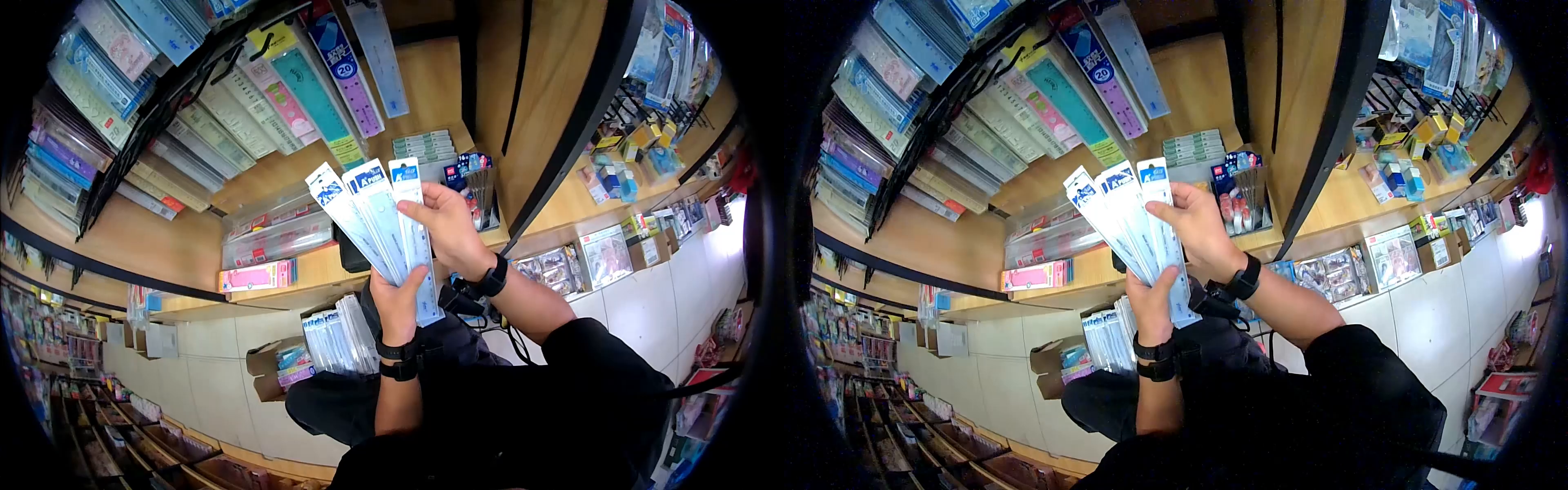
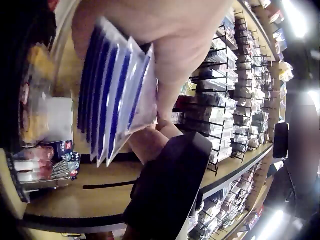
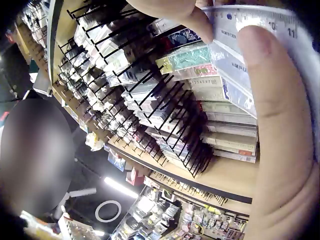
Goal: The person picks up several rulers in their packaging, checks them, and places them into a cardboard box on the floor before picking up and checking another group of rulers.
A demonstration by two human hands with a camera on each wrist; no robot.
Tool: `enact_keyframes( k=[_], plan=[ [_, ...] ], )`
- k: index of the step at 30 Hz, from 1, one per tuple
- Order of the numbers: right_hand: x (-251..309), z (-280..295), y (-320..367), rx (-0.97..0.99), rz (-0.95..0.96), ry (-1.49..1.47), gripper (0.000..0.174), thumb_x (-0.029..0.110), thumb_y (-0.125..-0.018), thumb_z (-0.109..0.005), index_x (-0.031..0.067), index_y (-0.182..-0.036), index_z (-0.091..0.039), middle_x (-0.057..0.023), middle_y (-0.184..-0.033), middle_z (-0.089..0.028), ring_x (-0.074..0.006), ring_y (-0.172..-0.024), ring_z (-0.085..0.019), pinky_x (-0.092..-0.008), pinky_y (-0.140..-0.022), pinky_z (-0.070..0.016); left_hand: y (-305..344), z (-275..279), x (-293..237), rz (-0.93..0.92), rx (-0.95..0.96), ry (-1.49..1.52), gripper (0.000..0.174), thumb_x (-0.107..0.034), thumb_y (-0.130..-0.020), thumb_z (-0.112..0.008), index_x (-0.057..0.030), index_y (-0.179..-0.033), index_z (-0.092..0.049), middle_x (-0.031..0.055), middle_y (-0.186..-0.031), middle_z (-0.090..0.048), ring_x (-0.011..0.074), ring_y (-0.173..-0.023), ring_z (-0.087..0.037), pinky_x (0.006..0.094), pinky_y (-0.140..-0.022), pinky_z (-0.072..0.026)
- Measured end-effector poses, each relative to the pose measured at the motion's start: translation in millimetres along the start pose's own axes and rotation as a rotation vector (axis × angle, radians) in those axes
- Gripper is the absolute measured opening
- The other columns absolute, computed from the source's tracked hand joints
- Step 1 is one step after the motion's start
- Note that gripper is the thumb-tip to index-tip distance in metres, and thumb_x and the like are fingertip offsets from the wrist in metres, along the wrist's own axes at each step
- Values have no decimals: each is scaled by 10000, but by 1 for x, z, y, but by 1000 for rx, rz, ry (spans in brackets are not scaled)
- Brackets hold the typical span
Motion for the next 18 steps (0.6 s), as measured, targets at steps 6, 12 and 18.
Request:
enact_keyframes(
  k=[6, 12, 18],
  plan=[
    [12, 13, -5, 1, -87, -115, 177, 63, -882, -525, -9, -1044, -530, -91, -903, -610, -166, -776, -608, -288, -708, -519, 0, 9, 1, -31, -32, 65, 358, -62, -837, -602, 22, -1151, -451, 92, -1061, -578, 155, -915, -580, 295, -837, -450],
    [55, 15, -10, -10, -18, -66, 195, 65, -887, -494, -25, -1057, -528, -113, -936, -599, -165, -773, -600, -300, -693, -519, 5, 7, -12, 94, 33, 123, 308, -14, -837, -571, 17, -1115, -441, 133, -1007, -594, 198, -868, -618, 310, -689, -527],
    [46, -6, 10, 112, -93, -28, 211, 53, -884, -501, -32, -1076, -524, -104, -927, -604, -160, -813, -612, -286, -729, -514, 2, 10, -17, 8, 57, 113, 348, 34, -788, -598, 14, -1096, -438, 124, -929, -609, 193, -773, -633, 303, -624, -532]
  ],
)
Point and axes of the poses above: each hand's wrist, its own y-axis away from the middle knuckle, its own z-axis out of the back of the hand, x = y × z, the point moved 4 cm from there along -y, towards the middle knuckle
